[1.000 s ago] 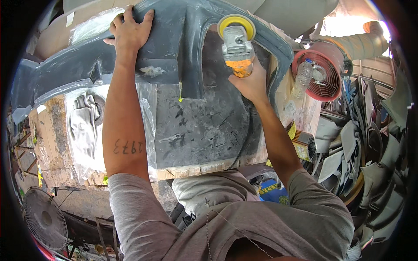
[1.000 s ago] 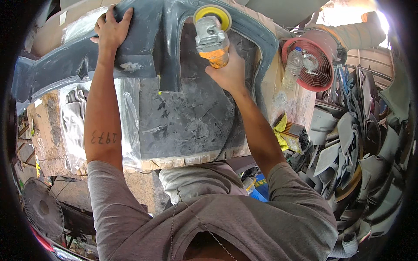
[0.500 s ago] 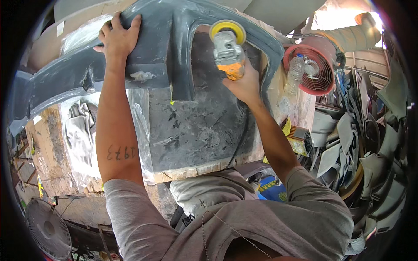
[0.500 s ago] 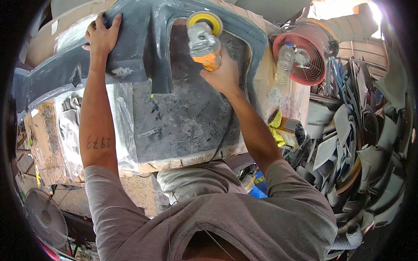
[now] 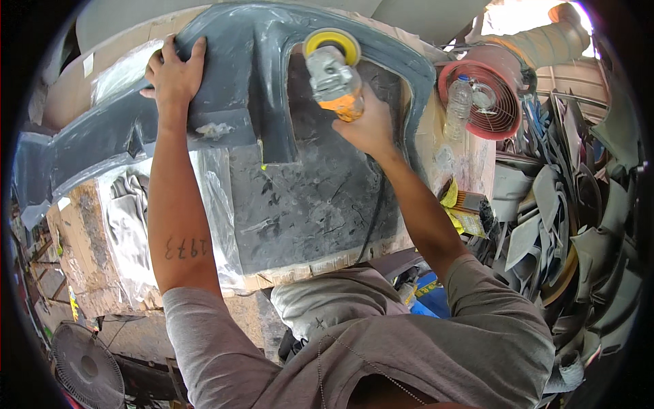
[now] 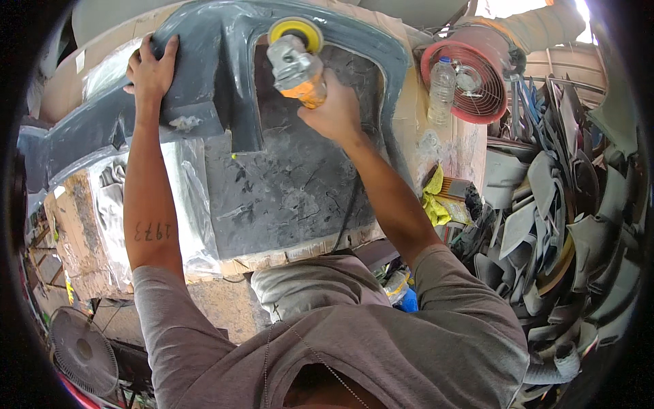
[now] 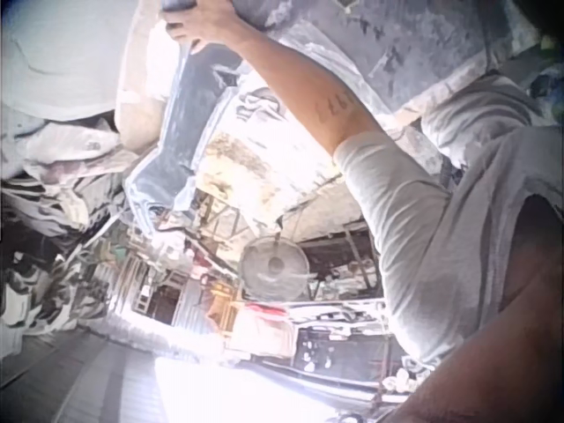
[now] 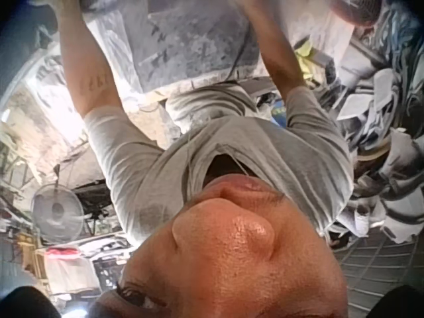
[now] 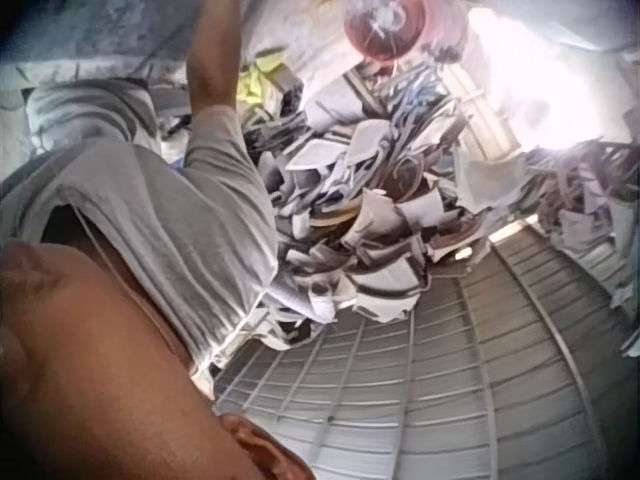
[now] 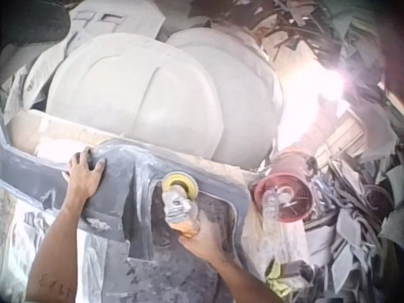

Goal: The person positions a vehicle bumper piece on a workbench and grinds its edges using an angle grinder, turning and repositioning the part by hand throughout the process.

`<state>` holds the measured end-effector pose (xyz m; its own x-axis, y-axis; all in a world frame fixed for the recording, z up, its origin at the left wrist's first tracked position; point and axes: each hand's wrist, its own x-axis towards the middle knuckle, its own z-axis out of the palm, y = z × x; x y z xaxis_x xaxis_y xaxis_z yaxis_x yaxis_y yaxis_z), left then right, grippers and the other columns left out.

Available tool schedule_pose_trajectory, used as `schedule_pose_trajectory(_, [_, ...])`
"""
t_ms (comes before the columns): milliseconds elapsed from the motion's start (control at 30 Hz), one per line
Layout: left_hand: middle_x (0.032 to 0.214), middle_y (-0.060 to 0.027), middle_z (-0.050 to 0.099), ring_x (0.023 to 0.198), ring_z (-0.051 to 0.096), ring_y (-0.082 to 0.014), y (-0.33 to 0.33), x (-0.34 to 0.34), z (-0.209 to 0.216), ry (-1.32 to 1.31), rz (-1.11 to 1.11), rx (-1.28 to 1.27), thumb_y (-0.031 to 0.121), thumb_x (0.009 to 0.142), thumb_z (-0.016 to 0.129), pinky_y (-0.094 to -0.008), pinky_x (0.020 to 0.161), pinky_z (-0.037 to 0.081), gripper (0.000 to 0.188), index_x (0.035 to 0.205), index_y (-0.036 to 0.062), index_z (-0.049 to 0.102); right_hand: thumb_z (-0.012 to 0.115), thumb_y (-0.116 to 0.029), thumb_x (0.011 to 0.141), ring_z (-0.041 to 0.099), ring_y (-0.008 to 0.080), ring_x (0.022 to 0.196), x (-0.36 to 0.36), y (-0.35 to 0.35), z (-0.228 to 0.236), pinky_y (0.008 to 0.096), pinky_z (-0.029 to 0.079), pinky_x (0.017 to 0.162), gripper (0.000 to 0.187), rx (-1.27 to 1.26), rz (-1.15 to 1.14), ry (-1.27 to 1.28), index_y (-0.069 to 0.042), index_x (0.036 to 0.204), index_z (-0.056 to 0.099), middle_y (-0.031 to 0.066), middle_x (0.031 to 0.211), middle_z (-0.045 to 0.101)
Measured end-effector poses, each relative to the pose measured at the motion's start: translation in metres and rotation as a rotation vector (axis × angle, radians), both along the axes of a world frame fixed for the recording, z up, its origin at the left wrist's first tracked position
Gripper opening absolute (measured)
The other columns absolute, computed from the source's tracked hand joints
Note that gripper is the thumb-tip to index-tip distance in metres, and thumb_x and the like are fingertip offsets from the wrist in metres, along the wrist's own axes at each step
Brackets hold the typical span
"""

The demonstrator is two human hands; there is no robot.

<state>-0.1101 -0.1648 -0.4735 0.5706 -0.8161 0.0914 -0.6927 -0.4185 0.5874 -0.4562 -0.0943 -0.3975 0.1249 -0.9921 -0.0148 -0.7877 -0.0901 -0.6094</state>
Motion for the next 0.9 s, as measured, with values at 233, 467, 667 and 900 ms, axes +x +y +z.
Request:
schedule_pose_trajectory(233, [0.158, -0.0182, 0.032, 0.15, 0.02, -0.041, 0.001, -0.007, 0.006, 0.019, 0.001, 0.024, 0.074, 0.085, 0.054, -0.0743, 0.114, 0.006, 0.087, 0.154, 0.0233, 0.038, 0.08, -0.016, 0.066, 0.068, 0.0402, 0.103, -0.038, 0.015, -0.009, 0.0406, 0.054, 0.087, 0.067, 0.082, -0.052, 0.086, -0.005, 0.127, 0.057, 0.0206, 0.106, 0.072])
schedule_pose_trajectory(467, [0.158, -0.0196, 0.031, 0.15, 0.02, -0.0406, 0.003, -0.002, 0.009, 0.025, 0.007, 0.033, 0.072, 0.085, 0.054, -0.0743, 0.114, 0.006, 0.086, 0.154, 0.0213, 0.04, 0.079, -0.015, 0.067, 0.068, 0.0414, 0.102, -0.041, 0.02, -0.007, 0.0405, 0.054, 0.086, 0.067, 0.117, -0.023, 0.137, -0.005, 0.129, 0.056, 0.0217, 0.103, 0.072])
schedule_pose_trajectory(667, [0.157, -0.0195, 0.032, 0.15, 0.02, -0.0414, 0.001, -0.003, 0.01, 0.036, 0.007, 0.037, 0.073, 0.085, 0.056, -0.0738, 0.114, 0.006, 0.085, 0.153, 0.025, 0.04, 0.078, -0.017, 0.067, 0.067, 0.0418, 0.102, -0.027, 0.006, -0.005, 0.0431, 0.054, 0.084, 0.063, 0.096, -0.02, 0.108, -0.004, 0.125, 0.056, 0.0222, 0.103, 0.071])
schedule_pose_trajectory(900, [0.158, -0.0175, 0.032, 0.15, 0.019, -0.0415, 0.0, -0.004, 0.013, 0.041, 0.02, 0.067, 0.072, 0.086, 0.056, -0.0726, 0.115, 0.006, 0.083, 0.153, 0.026, 0.04, 0.079, -0.016, 0.066, 0.068, 0.0411, 0.101, -0.05, 0.011, 0.0, 0.0425, 0.054, 0.085, 0.063, 0.167, -0.068, 0.143, -0.003, 0.125, 0.057, 0.0218, 0.103, 0.072])
